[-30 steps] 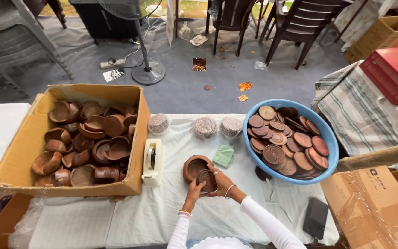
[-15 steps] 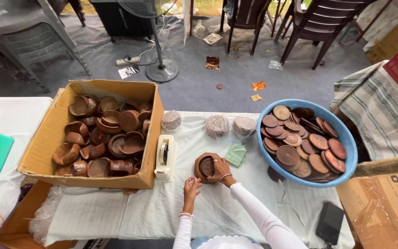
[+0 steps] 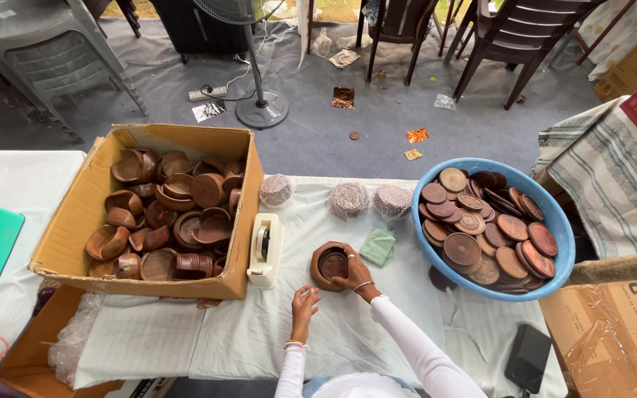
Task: The person picks up small, round wooden items from a blue basin and wipes them with a green cloth. The person also handles a small wooden bowl, wiping its interior and exterior surfaces. The cleaned items are placed on the table.
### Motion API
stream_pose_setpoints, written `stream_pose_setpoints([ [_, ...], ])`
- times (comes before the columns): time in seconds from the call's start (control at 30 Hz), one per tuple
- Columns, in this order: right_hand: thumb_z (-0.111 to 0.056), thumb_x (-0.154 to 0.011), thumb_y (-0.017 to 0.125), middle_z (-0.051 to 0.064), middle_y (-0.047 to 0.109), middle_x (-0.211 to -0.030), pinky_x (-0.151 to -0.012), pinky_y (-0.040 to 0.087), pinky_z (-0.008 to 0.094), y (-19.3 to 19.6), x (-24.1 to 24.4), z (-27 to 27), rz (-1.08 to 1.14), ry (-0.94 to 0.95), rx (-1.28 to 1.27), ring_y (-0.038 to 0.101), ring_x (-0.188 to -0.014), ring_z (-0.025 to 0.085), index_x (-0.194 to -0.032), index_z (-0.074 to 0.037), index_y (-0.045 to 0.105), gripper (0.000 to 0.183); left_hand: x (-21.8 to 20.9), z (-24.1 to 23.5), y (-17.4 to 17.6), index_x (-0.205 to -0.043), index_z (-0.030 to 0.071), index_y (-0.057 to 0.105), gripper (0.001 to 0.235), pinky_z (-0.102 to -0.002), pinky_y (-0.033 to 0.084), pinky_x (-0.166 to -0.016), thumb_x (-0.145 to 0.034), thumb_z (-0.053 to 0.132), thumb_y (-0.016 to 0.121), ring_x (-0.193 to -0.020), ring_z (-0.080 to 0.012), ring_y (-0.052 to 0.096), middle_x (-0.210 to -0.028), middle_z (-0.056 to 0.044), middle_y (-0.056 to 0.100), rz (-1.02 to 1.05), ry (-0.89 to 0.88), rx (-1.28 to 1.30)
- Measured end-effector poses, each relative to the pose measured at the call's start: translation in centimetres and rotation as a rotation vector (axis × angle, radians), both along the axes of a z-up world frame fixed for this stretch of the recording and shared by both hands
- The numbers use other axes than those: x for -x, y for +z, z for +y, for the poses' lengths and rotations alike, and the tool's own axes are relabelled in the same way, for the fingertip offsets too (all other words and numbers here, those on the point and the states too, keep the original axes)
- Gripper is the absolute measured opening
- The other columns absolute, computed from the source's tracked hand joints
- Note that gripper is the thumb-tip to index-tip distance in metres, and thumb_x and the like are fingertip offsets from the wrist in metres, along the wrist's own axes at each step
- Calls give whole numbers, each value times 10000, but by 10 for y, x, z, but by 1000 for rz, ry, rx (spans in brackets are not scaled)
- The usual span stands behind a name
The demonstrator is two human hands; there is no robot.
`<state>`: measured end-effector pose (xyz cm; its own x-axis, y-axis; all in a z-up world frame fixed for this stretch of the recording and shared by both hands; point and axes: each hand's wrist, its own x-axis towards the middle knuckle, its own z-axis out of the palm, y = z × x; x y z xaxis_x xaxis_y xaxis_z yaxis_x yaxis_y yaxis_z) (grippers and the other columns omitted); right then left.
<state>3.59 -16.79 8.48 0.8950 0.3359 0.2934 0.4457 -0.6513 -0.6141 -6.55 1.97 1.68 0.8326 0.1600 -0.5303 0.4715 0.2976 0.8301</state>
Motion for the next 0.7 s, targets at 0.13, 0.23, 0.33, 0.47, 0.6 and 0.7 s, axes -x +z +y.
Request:
stream_pose_setpoints([
  [0.13,-206,-691,862,138,589,-1352,-984,539,387,-9,3,-9,282,-113,-64,645,-1182,308,-1562,-124,333,1022,-2,-3,-2,-1397,100,515,497,-411,534,-966,-991,378,580,-1176,-238,686,-1347,-103,692,-22,-5,9],
  [0.23,-132,-715,867,145,627,-1321,-957,533,410,-17,7,-12,198,-104,-48,637,-1179,353,-1525,-125,346,963,-4,-6,-1,-1397,114,520,484,-406,534,-959,-989,369,572,-1177,-215,684,-1349,-95,696,2,-26,-2],
  [0.33,-136,-774,812,142,593,-1423,-977,524,416,-28,10,-12,200,-103,-54,613,-1218,360,-1435,-124,479,741,-7,-9,-16,-1366,121,549,437,-390,534,-943,-979,320,596,-1157,-210,696,-1328,-77,714,28,-14,-71],
  [0.47,-349,-884,750,182,435,-1568,-1136,367,505,-38,15,-13,-110,36,231,406,-1432,391,-1237,-254,712,367,-10,-17,-33,-1300,68,614,380,-352,549,-950,-953,210,682,-1137,-206,686,-1315,-84,689,-316,-9,-353],
  [0.6,-528,-905,659,208,255,-1631,-1157,273,562,-56,14,-19,-24,-103,284,243,-1471,470,-1342,-252,669,517,-11,-23,-31,-1297,77,625,403,-349,569,-901,-918,184,714,-1064,-207,706,-1293,-81,702,-244,-61,-375],
  [0.7,-513,-920,647,219,260,-1635,-1141,285,556,-56,15,-22,-14,-68,270,257,-1466,488,-1351,-272,676,494,-11,-23,-28,-1290,70,626,392,-353,577,-886,-922,181,705,-1061,-214,704,-1291,-79,696,-232,-61,-361],
])
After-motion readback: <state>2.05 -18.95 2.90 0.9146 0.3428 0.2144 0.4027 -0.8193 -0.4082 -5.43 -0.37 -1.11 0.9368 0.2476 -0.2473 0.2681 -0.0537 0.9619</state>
